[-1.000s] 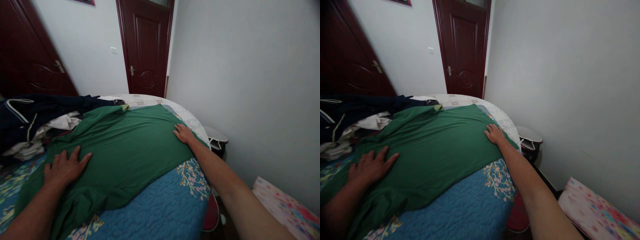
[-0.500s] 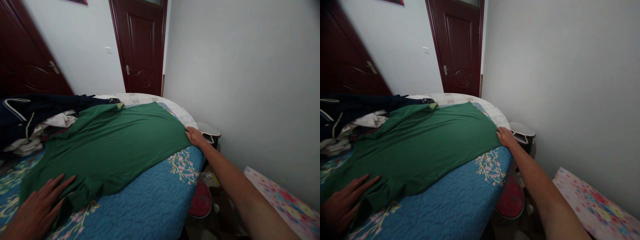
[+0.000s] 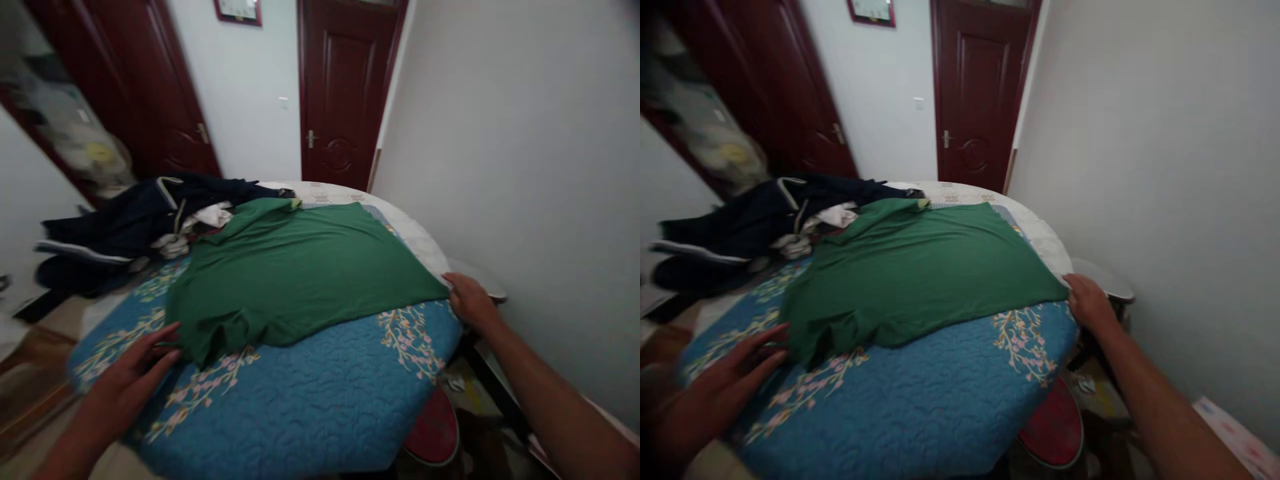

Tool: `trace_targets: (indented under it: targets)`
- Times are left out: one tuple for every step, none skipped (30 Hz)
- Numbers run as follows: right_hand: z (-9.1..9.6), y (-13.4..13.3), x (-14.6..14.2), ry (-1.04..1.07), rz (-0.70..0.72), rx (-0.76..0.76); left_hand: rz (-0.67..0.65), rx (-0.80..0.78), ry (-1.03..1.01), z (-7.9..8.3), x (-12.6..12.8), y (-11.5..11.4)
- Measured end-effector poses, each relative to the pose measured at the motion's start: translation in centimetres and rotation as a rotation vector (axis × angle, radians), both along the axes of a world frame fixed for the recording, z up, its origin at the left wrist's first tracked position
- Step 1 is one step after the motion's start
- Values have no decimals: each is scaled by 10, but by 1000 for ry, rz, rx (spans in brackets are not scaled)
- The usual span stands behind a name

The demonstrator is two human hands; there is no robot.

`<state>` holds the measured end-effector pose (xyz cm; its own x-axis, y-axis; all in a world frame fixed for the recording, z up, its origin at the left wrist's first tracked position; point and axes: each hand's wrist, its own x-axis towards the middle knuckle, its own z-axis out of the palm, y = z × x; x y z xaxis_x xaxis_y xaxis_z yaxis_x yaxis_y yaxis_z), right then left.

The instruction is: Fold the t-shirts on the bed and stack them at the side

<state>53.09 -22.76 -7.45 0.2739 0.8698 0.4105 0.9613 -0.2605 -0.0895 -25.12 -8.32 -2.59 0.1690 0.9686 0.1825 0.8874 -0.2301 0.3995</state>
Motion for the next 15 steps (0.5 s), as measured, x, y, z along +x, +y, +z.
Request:
trace_targets:
  targets:
    - [-6,-3,7,3,56,21,21,-39,-107,7,5,-6]
    - [-11,-5,15,3,117,33,14,-76,-180,13,9,-10]
    - [-15,-5,22,1,195,19,5,-88,-209,17,14,-12]
    - [-18,-4,29,-8,274,-35,-24,-94,-218,20,18,-14]
    - [-18,-3,34,-27,303,-25,-50,-96,-203,21,22,-15]
    - [-17,-2,38,-53,327,-33,-73,-92,-175,22,26,-16]
    - [-14,-1,39,-86,334,-36,-89,-87,-144,23,29,-17]
    - [-10,1,37,-120,332,-36,-97,-82,-114,23,31,-17]
    - [-4,2,34,-149,329,-47,-101,-81,-90,22,32,-16]
    - [1,3,29,-168,324,-62,-103,-86,-74,21,32,-14]
    - [7,5,23,-173,321,-79,-108,-98,-63,19,30,-12]
    - [12,6,17,-156,315,-97,-117,-115,-54,16,27,-9]
    - [16,7,11,-135,309,-99,-124,-134,-42,12,22,-4]
    - [19,8,6,-118,303,-84,-143,-141,-33,7,17,0]
    - [21,8,2,-98,312,-69,-150,-127,-25,1,12,5]
